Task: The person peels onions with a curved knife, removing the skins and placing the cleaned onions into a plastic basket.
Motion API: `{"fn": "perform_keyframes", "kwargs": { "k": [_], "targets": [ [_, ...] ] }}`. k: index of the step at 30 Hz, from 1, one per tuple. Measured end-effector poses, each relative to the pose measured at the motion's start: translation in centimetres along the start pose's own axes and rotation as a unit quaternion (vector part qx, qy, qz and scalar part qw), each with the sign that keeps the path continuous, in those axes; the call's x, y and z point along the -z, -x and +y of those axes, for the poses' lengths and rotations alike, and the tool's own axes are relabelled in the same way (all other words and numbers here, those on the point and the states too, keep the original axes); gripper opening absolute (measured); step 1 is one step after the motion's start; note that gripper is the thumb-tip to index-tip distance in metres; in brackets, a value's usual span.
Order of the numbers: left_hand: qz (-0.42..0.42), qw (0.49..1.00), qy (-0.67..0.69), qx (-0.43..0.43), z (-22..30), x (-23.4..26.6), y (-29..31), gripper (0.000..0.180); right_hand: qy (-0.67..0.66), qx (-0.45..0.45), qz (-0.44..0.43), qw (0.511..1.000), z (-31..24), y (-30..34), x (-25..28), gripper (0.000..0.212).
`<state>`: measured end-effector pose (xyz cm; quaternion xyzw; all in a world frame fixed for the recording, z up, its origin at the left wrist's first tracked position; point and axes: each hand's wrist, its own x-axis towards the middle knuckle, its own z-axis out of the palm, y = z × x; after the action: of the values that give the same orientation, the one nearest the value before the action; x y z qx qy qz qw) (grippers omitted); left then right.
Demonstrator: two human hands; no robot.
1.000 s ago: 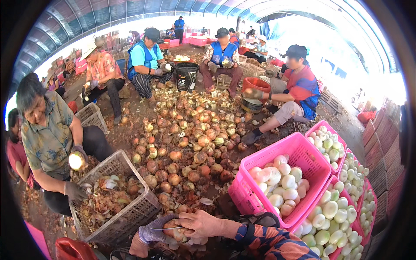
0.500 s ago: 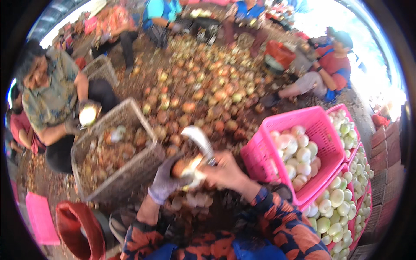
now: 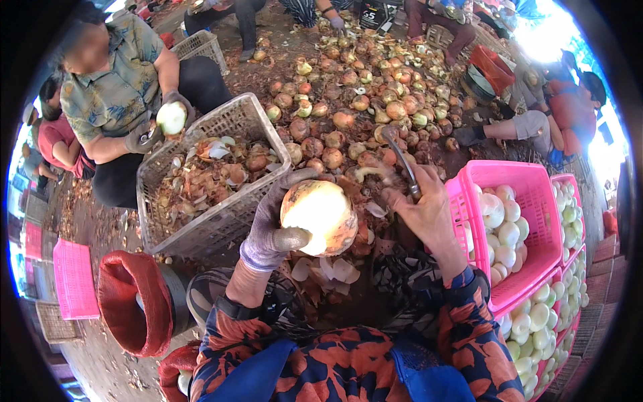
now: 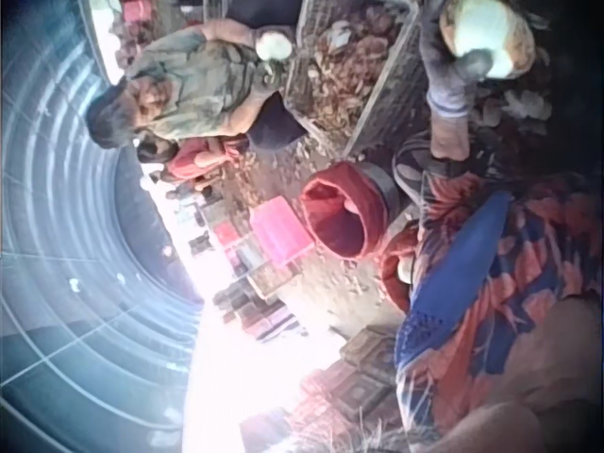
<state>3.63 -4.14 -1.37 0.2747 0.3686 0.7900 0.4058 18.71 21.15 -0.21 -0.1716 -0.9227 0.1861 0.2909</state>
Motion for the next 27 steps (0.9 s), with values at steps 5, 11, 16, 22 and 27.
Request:
{"fn": "perform_keyframes", "kwargs": {
  "k": [5, 11, 16, 22, 27],
  "targets": [
    [0.049, 0.998, -0.044, -0.007, -0.9, -1.3, -0.4, 0.101, -0.530, -0.305, -0.279, 0.740, -5.0, 2.4, 0.7, 0.055],
    [0.025, 0.980, -0.194, 0.032, -2.2, -2.0, -1.2, 0.099, -0.539, -0.288, -0.138, 0.779, -4.0, 2.7, -0.8, 0.051],
    [-0.052, 0.988, -0.145, -0.003, -3.3, -1.1, -1.0, 0.129, -0.439, -0.154, -0.130, 0.875, -4.9, 2.6, -1.4, 0.055],
    [0.066, 0.986, -0.132, -0.077, -3.3, -0.1, -1.9, 0.123, -0.500, -0.187, -0.264, 0.803, -5.5, 3.6, -0.4, 0.046],
    [0.116, 0.965, -0.221, -0.076, -2.5, -0.6, -1.0, 0.121, -0.262, 0.068, -0.133, 0.953, -5.3, 4.1, -1.1, 0.065]
  ]
}}
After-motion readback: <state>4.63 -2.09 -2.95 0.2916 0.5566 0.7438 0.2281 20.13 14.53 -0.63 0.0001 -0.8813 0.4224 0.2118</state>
